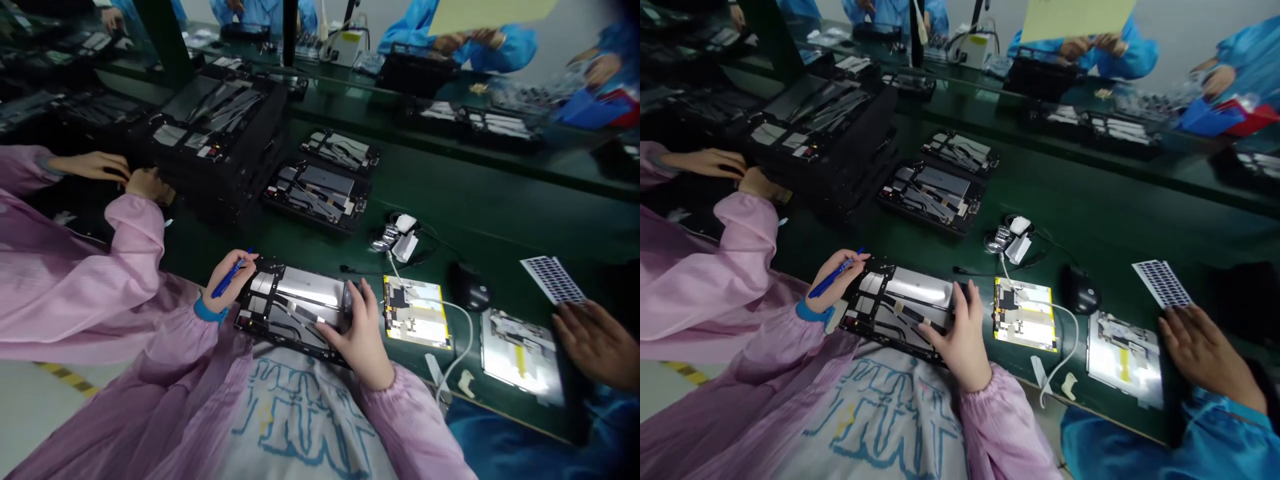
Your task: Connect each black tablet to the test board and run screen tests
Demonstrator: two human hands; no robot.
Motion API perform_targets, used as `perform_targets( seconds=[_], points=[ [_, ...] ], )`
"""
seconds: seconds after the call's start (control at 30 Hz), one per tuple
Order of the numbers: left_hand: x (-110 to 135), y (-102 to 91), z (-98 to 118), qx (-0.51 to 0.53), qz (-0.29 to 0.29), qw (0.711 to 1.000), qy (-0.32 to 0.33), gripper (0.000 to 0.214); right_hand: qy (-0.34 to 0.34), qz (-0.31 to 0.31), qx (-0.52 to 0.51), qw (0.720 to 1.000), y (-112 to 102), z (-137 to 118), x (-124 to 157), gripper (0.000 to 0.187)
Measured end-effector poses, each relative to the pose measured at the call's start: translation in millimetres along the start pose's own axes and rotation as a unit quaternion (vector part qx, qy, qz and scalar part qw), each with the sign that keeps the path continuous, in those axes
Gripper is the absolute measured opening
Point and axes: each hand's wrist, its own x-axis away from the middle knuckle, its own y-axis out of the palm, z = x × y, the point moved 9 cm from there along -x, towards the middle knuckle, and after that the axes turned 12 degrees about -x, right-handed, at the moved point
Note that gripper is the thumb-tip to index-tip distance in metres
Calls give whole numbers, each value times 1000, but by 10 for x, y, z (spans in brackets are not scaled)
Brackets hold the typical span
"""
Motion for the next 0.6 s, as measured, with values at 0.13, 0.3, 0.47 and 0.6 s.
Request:
perform_targets(
  seconds=[0.13,0.3,0.47,0.6],
  points=[
    [13,-4,73,-54,-1,999,-5,21,-38,-14,51,998,61,-56,5,53],
    [-19,-11,135,-4,7,1000,-9,20,-67,17,27,997,42,-77,-6,17],
    [-97,-90,164,-26,11,1000,-14,19,-76,-12,-15,997,137,-200,-20,10],
    [-118,-159,219,-24,15,1000,-13,18,-160,-69,-105,979,63,-393,-39,8]
  ],
)
